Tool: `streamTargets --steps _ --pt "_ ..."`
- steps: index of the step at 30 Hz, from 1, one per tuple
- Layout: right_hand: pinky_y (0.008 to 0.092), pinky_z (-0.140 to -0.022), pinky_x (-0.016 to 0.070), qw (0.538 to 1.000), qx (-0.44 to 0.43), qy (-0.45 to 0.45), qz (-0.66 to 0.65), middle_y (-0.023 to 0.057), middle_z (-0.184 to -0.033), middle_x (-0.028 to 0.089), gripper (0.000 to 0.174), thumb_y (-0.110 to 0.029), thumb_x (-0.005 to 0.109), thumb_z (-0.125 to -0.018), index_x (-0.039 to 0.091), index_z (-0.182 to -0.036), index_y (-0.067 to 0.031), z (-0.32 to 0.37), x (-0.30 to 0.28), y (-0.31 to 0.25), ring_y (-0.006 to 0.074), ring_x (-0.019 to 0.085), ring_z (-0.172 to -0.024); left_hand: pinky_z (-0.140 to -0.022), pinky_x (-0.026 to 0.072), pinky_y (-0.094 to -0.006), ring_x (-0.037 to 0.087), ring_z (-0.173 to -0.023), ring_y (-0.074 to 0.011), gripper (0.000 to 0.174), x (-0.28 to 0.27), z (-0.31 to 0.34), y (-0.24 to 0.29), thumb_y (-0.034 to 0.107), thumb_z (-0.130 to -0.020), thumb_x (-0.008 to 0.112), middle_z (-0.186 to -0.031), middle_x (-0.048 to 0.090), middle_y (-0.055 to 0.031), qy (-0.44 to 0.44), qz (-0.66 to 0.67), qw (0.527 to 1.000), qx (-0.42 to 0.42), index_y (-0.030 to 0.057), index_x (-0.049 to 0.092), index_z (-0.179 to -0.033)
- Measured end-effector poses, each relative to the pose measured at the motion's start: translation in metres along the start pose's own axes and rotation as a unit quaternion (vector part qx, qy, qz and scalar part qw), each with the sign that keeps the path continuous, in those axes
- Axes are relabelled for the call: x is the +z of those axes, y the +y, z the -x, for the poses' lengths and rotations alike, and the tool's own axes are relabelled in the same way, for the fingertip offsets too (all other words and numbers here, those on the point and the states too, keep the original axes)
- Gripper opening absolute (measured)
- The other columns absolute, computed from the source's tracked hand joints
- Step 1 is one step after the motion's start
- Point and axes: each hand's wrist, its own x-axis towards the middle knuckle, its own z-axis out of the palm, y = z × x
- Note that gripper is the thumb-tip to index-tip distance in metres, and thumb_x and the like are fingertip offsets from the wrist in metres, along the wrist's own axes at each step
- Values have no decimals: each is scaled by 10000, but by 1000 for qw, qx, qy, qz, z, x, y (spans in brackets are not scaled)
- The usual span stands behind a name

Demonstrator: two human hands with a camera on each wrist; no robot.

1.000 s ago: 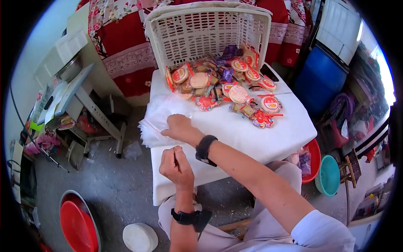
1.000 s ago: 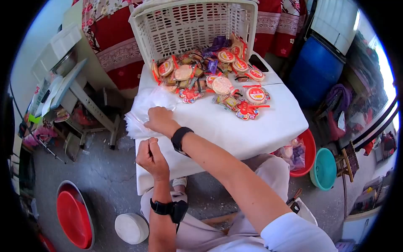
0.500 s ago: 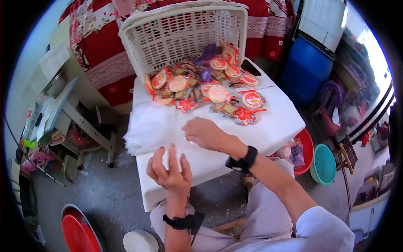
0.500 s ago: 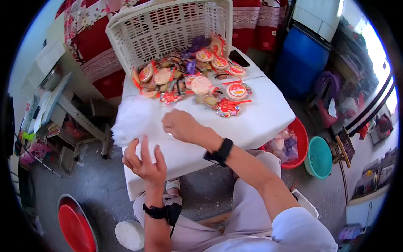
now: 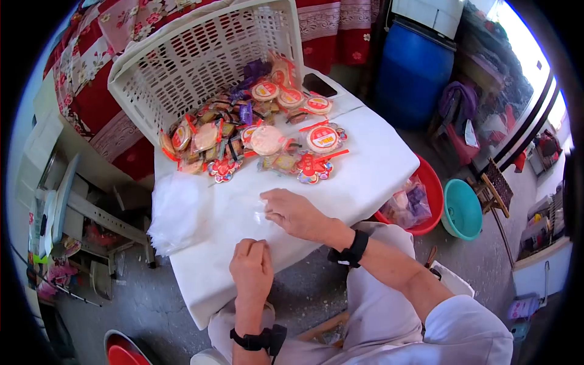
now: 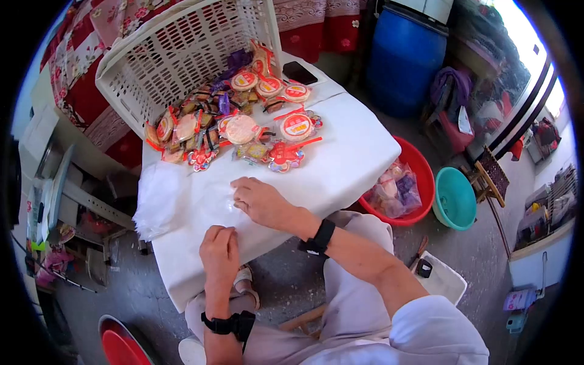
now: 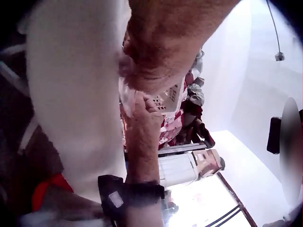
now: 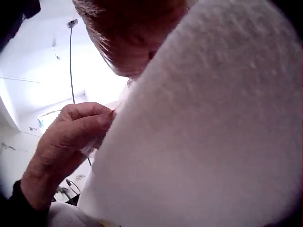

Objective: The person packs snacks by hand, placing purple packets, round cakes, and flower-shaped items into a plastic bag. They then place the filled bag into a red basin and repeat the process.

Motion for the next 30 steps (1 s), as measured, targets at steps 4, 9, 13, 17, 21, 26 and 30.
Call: streamTargets --steps 4,9,13,17,21,26,30 --pt "409 -712 510 980 190 50 18 149 -940 655 260 -240 633 -881 615 -740 -22 1 -22 -32 342 621 -780 -548 455 -337 575 -598 -250 27 5 -4 10 3 -816 632 -754 581 -124 50 90 989 -107 -5 655 -828" --pt "342 -449 473 918 337 -101 -184 106 -524 586 347 -281 654 -879 622 -731 32 11 -28 -40 204 596 -457 -534 408 -257 520 -575 -106 27 16 -6 13 -27 -808 657 -743 589 -53 109 239 950 -170 -26 631 -811" --pt "263 -460 464 891 350 -113 -266 62 -600 601 334 -266 629 -905 618 -752 31 11 -21 -35 103 588 -521 -534 385 -233 488 -598 -66 62 22 -5 19 -17 -818 657 -744 563 -19 57 306 915 -256 -16 614 -774" --pt "282 -472 476 876 382 -101 -278 71 -609 612 292 -231 628 -871 609 -724 20 11 -28 -31 136 594 -515 -540 361 -219 441 -633 -46 114 24 -2 8 50 -888 600 -733 503 9 117 338 879 -315 -1 566 -792" --pt "387 -565 516 944 285 -166 20 155 -637 640 236 -244 646 -730 640 -709 -9 11 -35 -20 294 622 -560 -537 386 -283 463 -639 -116 93 19 -3 7 90 -933 538 -750 478 -31 202 257 903 -279 4 519 -902" --pt "378 -579 486 964 213 -131 86 136 -685 651 218 -244 645 -718 644 -672 -31 18 -28 -18 311 596 -578 -549 427 -387 541 -638 -281 67 24 -3 35 34 -888 556 -778 508 -130 165 54 985 -11 -8 522 -928" --pt "355 -579 481 952 243 -185 -4 127 -684 657 342 -357 713 -750 664 -698 -23 -1 -70 3 261 619 -602 -559 452 -434 570 -661 -361 170 34 -2 36 -20 -798 593 -817 540 -182 64 48 995 -60 -5 540 -959"
